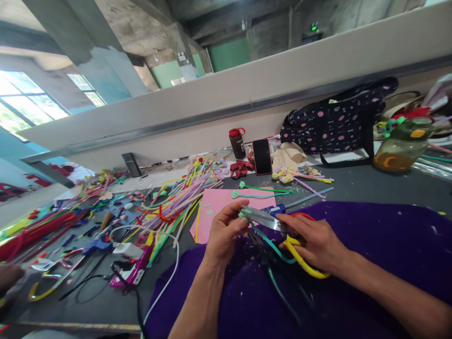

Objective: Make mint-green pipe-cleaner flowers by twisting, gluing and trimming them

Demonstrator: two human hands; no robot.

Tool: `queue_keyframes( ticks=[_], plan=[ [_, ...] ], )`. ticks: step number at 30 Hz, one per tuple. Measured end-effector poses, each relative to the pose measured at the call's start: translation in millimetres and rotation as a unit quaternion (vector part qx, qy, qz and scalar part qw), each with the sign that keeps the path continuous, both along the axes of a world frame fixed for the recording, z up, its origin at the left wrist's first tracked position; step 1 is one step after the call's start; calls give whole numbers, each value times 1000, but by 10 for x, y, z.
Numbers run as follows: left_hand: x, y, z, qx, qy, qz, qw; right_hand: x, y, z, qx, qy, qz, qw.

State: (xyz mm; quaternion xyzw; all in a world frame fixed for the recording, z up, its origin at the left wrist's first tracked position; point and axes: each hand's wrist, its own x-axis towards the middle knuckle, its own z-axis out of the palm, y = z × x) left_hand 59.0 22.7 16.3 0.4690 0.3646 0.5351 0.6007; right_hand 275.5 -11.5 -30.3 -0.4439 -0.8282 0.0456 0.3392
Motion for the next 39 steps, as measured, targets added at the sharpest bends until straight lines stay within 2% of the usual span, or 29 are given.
queue_keyframes(
  ticks=[15,18,20,24,32,35,39],
  plan=[
    [-23,6,-1,-1,-20,-7,1000,27,-9,-12,-5,3,14,1000],
    [-55,-6,26,-19,-41,-9,999,9,-37,28,-48,78,20,996],
    [-94,-14,43,-32,-87,-27,995,-7,-56,63,-89,134,16,987],
    [-142,-23,56,-35,-172,-65,982,-22,-59,83,-145,159,16,976],
    [-61,15,-16,-95,-123,-102,983,32,-24,-56,-193,118,-3,974],
    [-42,43,-56,-85,-104,-132,982,40,-15,-72,-201,116,-1,973],
    [-18,55,-71,-64,-78,-141,985,27,-22,-35,-199,125,-5,972]
  ],
)
